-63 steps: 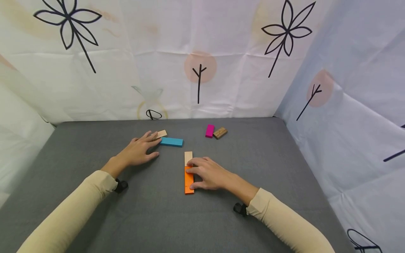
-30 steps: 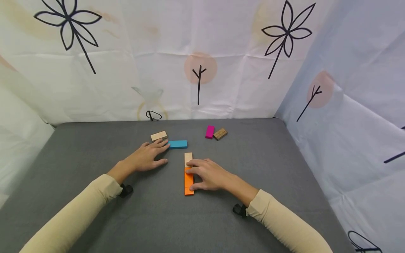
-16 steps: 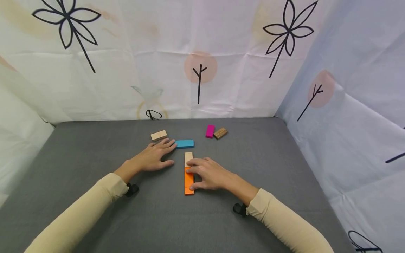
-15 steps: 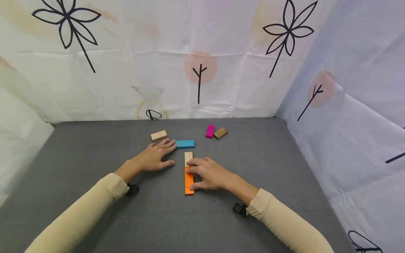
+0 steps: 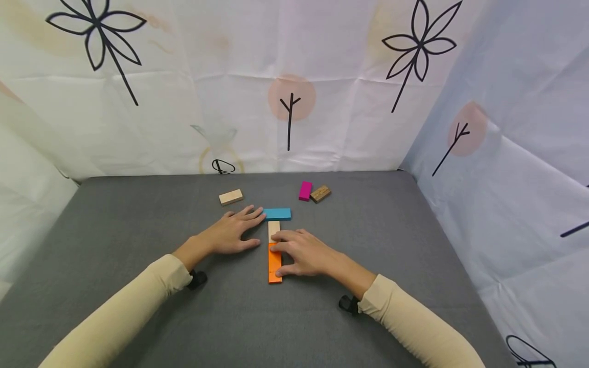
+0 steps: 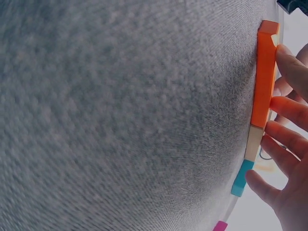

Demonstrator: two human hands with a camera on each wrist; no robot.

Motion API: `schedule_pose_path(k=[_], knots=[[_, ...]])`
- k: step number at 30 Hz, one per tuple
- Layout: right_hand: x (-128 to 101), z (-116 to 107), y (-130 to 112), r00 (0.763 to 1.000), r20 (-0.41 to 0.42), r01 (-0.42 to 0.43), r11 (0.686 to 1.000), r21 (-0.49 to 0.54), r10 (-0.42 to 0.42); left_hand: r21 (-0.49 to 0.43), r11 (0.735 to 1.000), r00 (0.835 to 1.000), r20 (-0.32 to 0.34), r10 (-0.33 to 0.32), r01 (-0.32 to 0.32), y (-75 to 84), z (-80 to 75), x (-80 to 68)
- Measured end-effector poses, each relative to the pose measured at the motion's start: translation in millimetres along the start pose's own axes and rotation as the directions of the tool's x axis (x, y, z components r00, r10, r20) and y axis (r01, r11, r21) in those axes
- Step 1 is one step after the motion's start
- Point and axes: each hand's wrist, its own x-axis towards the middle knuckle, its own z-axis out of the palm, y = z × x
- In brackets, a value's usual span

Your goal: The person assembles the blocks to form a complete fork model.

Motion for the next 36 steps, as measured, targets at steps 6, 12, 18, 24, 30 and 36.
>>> schedule_pose_path(k=[6,12,18,24,30,36], knots=[[-1.0,1.2,0.4,1.000,-0.021,0.005,1.000,0.007,-0.005,0.003,1.000,1.000,-0.009,0.021,-0.021,2.8,1.9,-2.7],[0.0,0.8,-0.3,1.000,-0.008,-0.004,1.000,0.011,0.004,0.002,1.000,0.999,-0.019,0.026,-0.026,3.7,2.0,-4.1],[0.7,0.4,-0.6,1.000,-0.006,-0.007,1.000,0.011,0.007,-0.008,1.000,1.000,-0.017,0.024,-0.025,4.0,2.8,-3.7],[0.5,0.0,-1.1,1.000,0.002,-0.015,1.000,0.011,0.015,-0.005,1.000,1.000,-0.011,0.025,-0.025,3.0,2.9,-3.3],[0.5,0.7,-1.1,1.000,-0.004,-0.011,1.000,0.011,0.011,-0.019,1.000,1.000,-0.006,0.023,-0.023,1.6,1.9,-2.8],[1.8,0.0,-1.0,1.000,0.010,-0.021,1.000,0.019,0.021,-0.031,0.999,0.999,-0.016,0.038,-0.038,0.7,0.9,-2.8]])
